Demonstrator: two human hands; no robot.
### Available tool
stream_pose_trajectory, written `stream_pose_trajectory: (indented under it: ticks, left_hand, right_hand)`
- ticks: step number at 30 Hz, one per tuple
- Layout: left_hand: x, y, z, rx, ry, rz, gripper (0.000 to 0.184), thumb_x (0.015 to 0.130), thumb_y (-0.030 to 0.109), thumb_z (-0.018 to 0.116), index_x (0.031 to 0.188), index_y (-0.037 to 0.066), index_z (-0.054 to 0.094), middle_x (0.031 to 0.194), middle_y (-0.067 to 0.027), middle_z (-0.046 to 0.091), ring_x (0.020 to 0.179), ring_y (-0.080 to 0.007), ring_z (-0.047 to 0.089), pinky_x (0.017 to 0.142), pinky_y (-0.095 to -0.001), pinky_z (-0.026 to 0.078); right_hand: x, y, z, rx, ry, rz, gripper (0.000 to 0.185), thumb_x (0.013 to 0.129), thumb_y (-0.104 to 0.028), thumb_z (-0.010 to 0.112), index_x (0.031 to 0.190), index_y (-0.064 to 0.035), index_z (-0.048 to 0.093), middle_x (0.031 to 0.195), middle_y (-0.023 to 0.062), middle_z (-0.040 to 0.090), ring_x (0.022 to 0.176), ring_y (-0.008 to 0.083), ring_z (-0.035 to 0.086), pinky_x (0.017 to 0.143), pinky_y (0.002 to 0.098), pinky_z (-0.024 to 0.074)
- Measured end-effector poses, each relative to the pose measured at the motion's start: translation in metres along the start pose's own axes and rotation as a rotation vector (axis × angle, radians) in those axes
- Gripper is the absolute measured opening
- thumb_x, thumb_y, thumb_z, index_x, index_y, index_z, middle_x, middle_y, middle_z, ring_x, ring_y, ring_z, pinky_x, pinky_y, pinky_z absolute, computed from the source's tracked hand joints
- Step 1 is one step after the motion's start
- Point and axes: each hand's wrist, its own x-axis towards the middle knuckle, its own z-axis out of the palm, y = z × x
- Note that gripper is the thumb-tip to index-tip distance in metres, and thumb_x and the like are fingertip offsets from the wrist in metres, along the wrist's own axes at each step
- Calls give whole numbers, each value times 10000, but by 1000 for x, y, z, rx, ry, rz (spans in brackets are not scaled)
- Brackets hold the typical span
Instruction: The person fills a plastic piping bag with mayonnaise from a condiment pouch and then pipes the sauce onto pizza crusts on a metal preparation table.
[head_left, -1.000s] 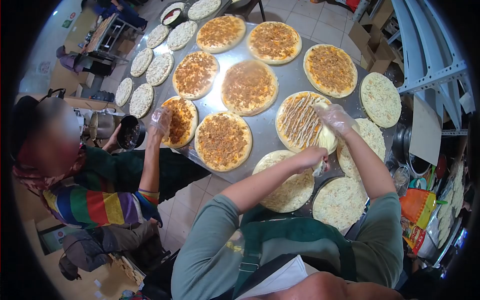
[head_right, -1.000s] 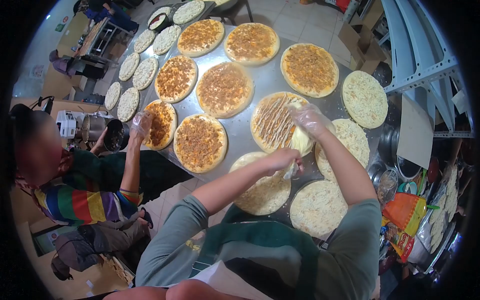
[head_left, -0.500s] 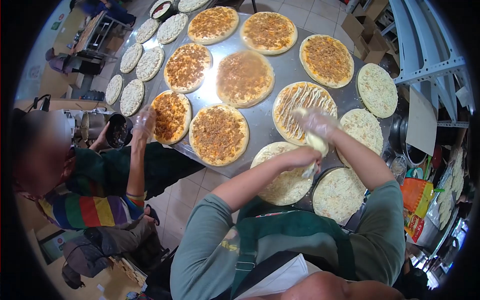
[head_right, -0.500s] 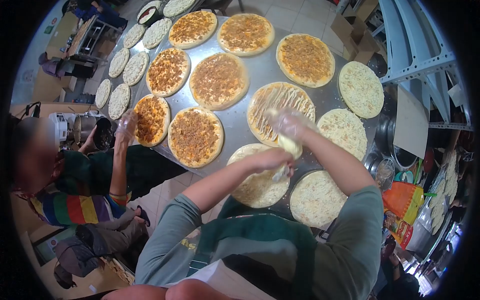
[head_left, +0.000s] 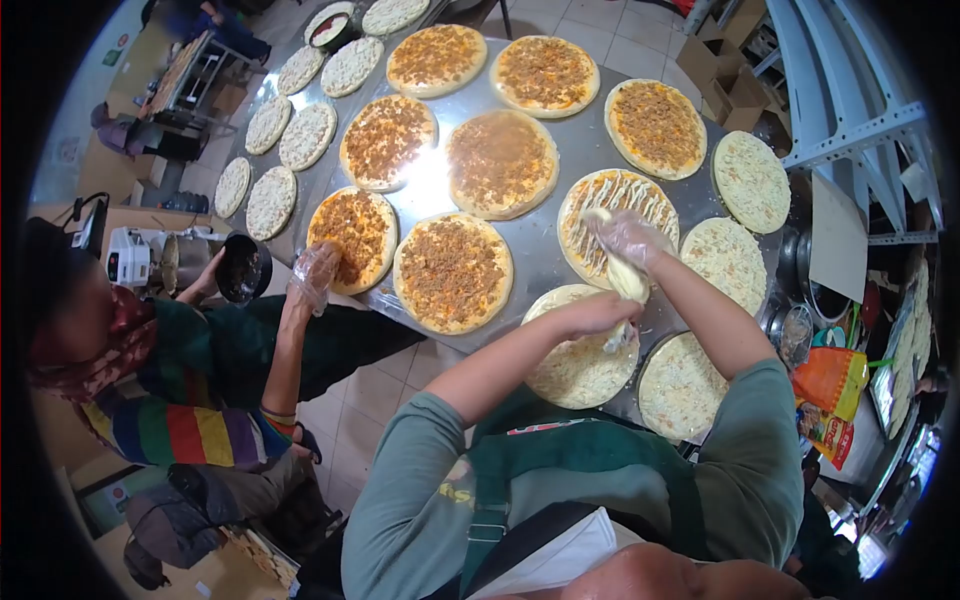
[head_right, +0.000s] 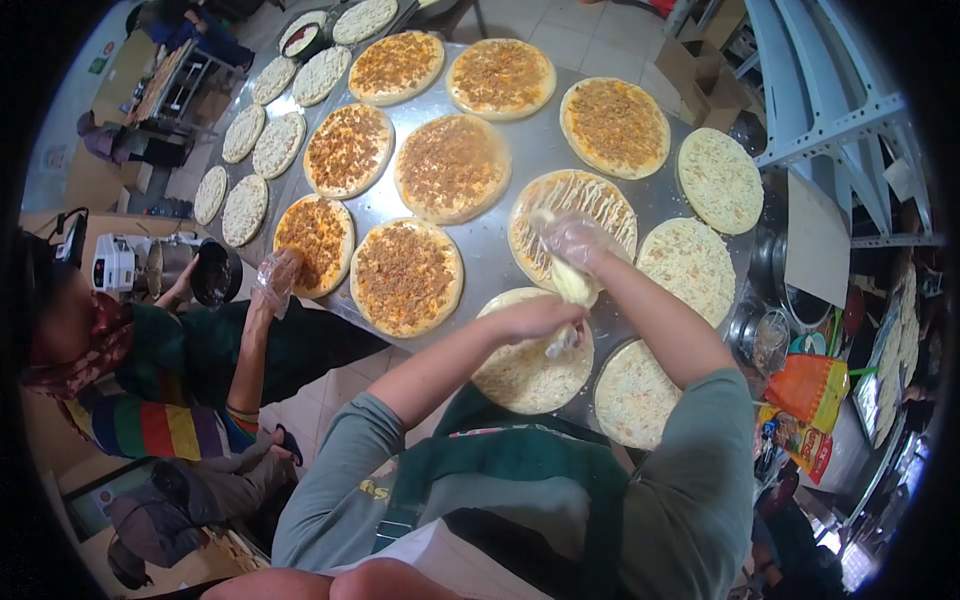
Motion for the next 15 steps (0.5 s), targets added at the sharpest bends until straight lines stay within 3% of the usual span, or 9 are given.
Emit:
stream_pose_trajectory:
  ticks: [1, 3, 4, 6, 8, 10, 12, 14, 15]
  left_hand:
    - [-5, 8, -2, -7, 60, 23, 332, 768, 262, 365, 749, -5, 561, 753, -99, 581, 736, -184, 500, 728, -275, 360]
    - [-27, 26, -5, 19, 111, -7, 322, 764, 258, 375, 725, 3, 569, 745, -92, 580, 723, -170, 501, 708, -269, 368]
    - [-39, 34, -6, 142, 186, 59, 313, 760, 250, 377, 728, 6, 571, 745, -90, 579, 712, -162, 501, 697, -265, 373]
    - [-54, 32, -16, 268, 218, 182, 302, 754, 238, 379, 716, 8, 570, 739, -88, 576, 705, -153, 502, 678, -264, 381]
    - [-71, 27, -22, 255, 208, 264, 306, 754, 234, 376, 688, 4, 566, 724, -89, 572, 711, -153, 505, 666, -270, 386]
    - [-90, 25, -19, 246, 225, 303, 313, 756, 234, 374, 674, -1, 565, 716, -87, 571, 713, -154, 508, 661, -272, 388]
    - [-100, 17, -17, 368, 248, 200, 315, 759, 236, 379, 680, 2, 574, 716, -83, 576, 720, -161, 515, 676, -274, 386]
    - [-109, 8, -13, 454, 254, 179, 329, 745, 268, 382, 694, 9, 579, 725, -97, 580, 719, -194, 527, 682, -286, 388]
    - [-111, 5, -11, 532, 268, 154, 346, 730, 299, 386, 709, 16, 583, 734, -111, 584, 718, -227, 538, 689, -298, 390]
  right_hand:
    - [10, 6, 3, 3, 19, 4, 459, 764, -485, 415, 894, -65, 548, 727, 80, 563, 691, 138, 534, 655, 285, 421]
    - [30, 31, 22, 511, 131, 174, 436, 767, -434, 460, 954, -47, 534, 871, 75, 573, 771, 199, 548, 687, 308, 435]
    - [9, 31, 29, 706, 237, -412, 524, 764, -451, 463, 999, 16, 489, 962, 99, 540, 830, 181, 533, 729, 305, 433]
    - [-6, 12, 27, 1316, -186, 23, 597, 754, -458, 478, 1073, 44, 421, 1019, 161, 494, 890, 198, 512, 785, 305, 417]
    - [-26, 4, 49, 1818, -616, -167, 624, 750, -452, 490, 1125, 32, 369, 1008, 162, 493, 899, 217, 510, 792, 305, 418]
    - [-59, -19, 65, 1878, -527, -214, 644, 733, -450, 513, 1129, 34, 356, 1002, 160, 493, 890, 224, 515, 776, 306, 429]
    - [-74, -34, 81, 1926, -460, -265, 666, 717, -448, 535, 1133, 35, 344, 996, 158, 494, 882, 231, 519, 760, 307, 440]
    - [-72, -31, 104, 1762, -245, -474, 616, 733, -408, 530, 1137, 21, 350, 969, 151, 512, 840, 242, 531, 724, 267, 453]
    - [-60, -15, 114, 1632, -292, -458, 663, 729, -404, 536, 1189, -3, 278, 1066, 135, 481, 948, 283, 491, 779, 310, 430]
